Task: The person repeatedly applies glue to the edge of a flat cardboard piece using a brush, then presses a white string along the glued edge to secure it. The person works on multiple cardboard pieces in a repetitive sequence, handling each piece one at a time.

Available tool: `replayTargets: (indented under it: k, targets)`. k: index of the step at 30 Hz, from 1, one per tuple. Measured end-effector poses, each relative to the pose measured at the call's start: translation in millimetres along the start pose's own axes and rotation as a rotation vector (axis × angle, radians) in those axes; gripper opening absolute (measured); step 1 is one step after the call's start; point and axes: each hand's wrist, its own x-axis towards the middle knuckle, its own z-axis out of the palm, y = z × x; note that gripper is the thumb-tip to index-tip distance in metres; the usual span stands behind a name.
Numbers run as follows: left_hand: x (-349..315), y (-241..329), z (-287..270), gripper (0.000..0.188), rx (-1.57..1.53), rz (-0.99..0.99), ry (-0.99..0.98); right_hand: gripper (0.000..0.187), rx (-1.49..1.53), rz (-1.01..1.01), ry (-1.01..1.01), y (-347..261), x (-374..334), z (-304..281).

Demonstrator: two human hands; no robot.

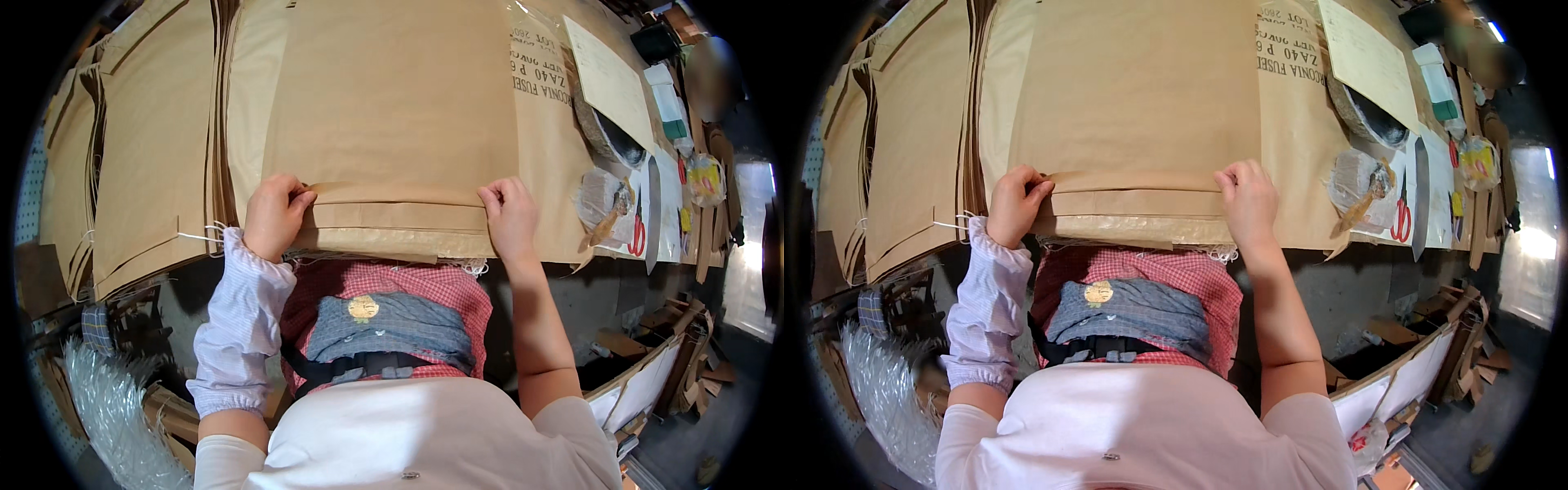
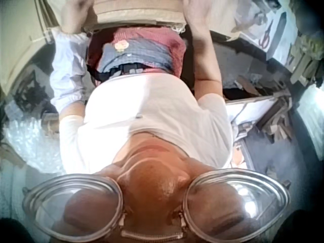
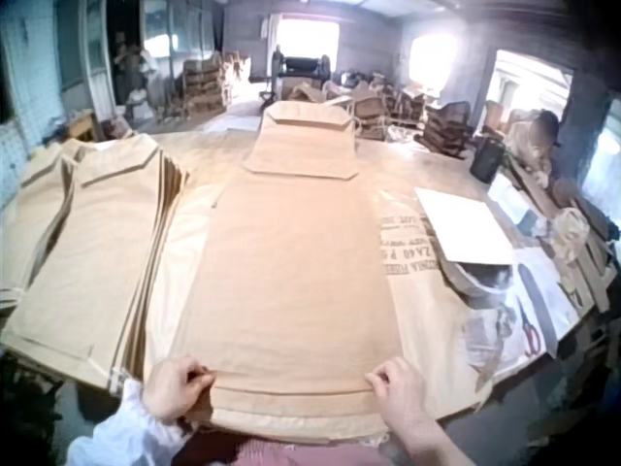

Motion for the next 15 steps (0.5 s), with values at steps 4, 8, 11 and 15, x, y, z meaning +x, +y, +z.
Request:
replayTargets:
  k: [4,8,11,15]
  targets:
    - [-6,12,15,0.016,0.339,0.07,0.131,0.01,-0.297,-0.109,0.159,-5,-4,4]
    - [-23,42,29,0.039,0.408,0.338,0.211,0.023,-0.141,-0.173,0.203,-41,-17,23]
    - [-29,80,44,0.08,0.265,0.455,-0.225,0.068,-0.175,-0.506,-0.35,-90,-37,36]
    - [-30,32,19,0.103,0.467,0.064,-0.133,0.081,-0.461,0.047,-0.256,-26,-40,7]
